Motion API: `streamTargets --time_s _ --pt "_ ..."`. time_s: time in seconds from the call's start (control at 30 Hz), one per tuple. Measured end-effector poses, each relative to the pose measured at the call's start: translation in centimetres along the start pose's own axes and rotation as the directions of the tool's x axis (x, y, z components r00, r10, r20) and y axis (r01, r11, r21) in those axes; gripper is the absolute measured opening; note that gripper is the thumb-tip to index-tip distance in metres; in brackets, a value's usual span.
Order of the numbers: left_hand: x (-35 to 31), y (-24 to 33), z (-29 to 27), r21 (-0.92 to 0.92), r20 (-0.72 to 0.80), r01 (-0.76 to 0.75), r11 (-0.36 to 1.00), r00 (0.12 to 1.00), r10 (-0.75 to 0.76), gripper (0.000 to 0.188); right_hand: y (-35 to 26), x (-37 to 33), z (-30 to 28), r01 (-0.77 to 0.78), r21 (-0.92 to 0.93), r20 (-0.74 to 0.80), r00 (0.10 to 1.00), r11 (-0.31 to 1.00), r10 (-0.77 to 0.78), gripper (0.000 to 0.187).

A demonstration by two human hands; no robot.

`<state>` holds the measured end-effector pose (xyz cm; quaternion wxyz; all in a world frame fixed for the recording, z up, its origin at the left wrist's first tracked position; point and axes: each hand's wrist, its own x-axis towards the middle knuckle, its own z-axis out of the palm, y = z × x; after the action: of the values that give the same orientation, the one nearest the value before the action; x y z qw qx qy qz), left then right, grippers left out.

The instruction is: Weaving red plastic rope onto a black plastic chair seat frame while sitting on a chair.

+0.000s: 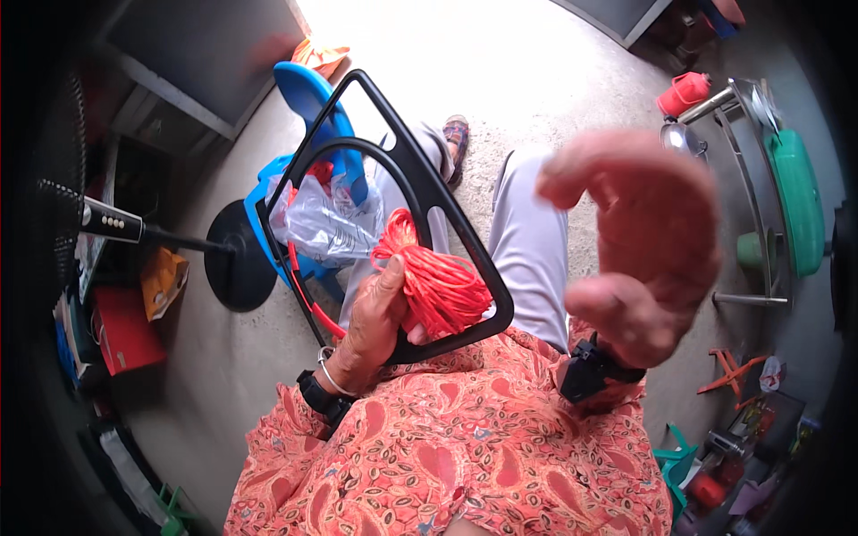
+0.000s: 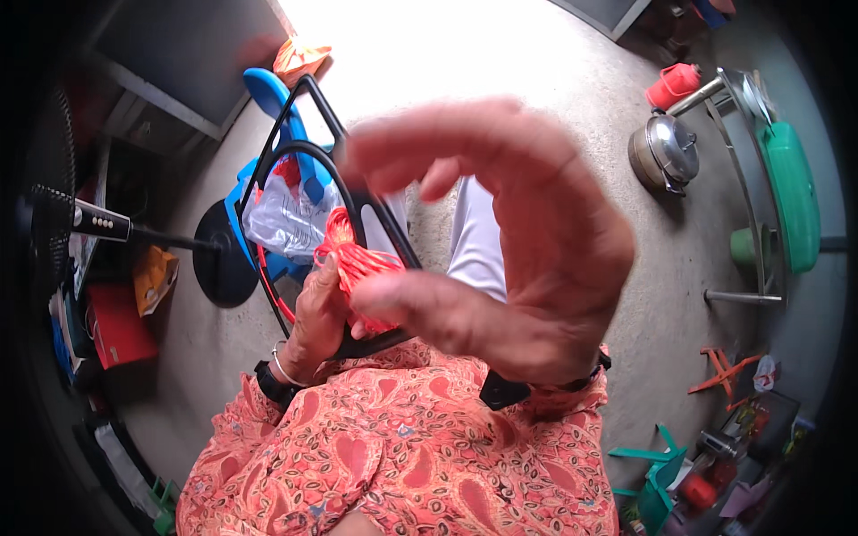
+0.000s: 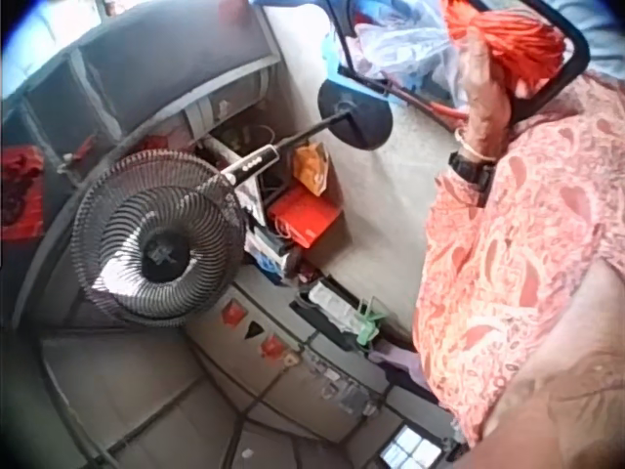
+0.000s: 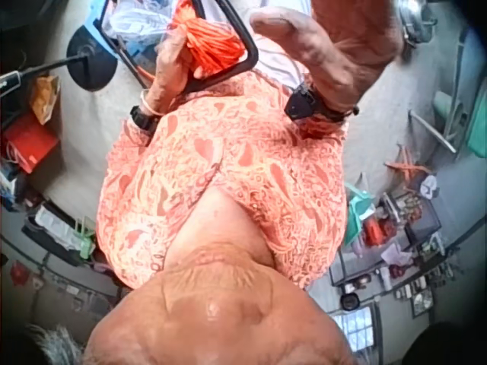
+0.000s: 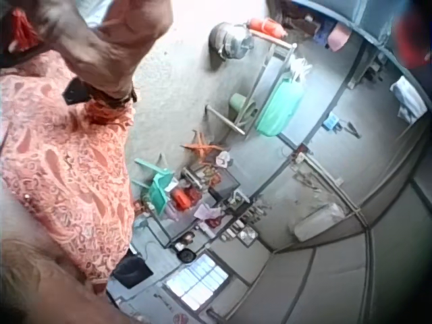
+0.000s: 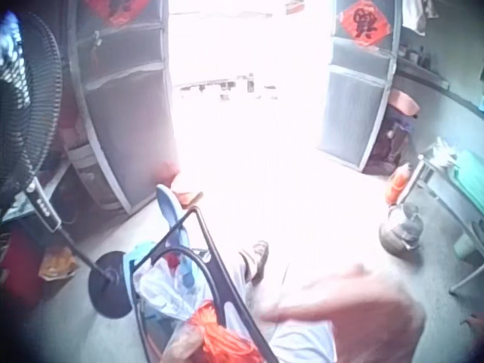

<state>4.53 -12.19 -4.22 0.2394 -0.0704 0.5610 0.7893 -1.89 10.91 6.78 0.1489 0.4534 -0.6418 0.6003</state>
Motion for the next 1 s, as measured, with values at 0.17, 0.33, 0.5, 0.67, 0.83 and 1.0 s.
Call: streamTargets --time_s 0.17,0.33,0.5,0.67,0.83,1.0 --pt "-0.4 -0.9 -1.1 -0.163 0.106 -0.004 0.987 0.994 0.021 0.056 3.7 -5.2 5.1 -0.600 0.449 -0.236 0.635 0.662 0.736 0.017" --pt "-0.1 -2.5 -2.5 0.036 -0.034 -0.017 0.999 0.999 0.018 0.053 7.1 -9.0 8.4 -0.784 0.489 0.267 0.552 0.383 0.790 0.025" --pt "-0.6 -3.0 -2.7 -0.013 -0.017 0.028 1.000 0.999 -0.028 0.049 4.5 -7.8 8.9 -0.418 0.780 0.609 0.338 -0.465 0.718 0.037" --pt "-0.6 -3.1 -3.3 -0.111 0.075 0.071 0.991 0.995 -0.062 0.045 8.3 -10.4 12.3 -0.334 0.681 0.702 0.551 -0.651 0.452 0.047" --pt "-1.0 -2.9 -3.3 0.006 0.128 -0.222 0.975 0.967 0.219 0.041 8.1 -8.7 14.2 -0.174 0.782 0.599 0.476 -0.599 0.644 0.050" --pt "-1.4 -2.1 -1.8 -0.376 0.099 -0.080 0.923 0.987 0.125 0.053 8.8 -8.3 13.6 -0.228 0.929 0.371 0.591 -0.292 0.717 0.041"
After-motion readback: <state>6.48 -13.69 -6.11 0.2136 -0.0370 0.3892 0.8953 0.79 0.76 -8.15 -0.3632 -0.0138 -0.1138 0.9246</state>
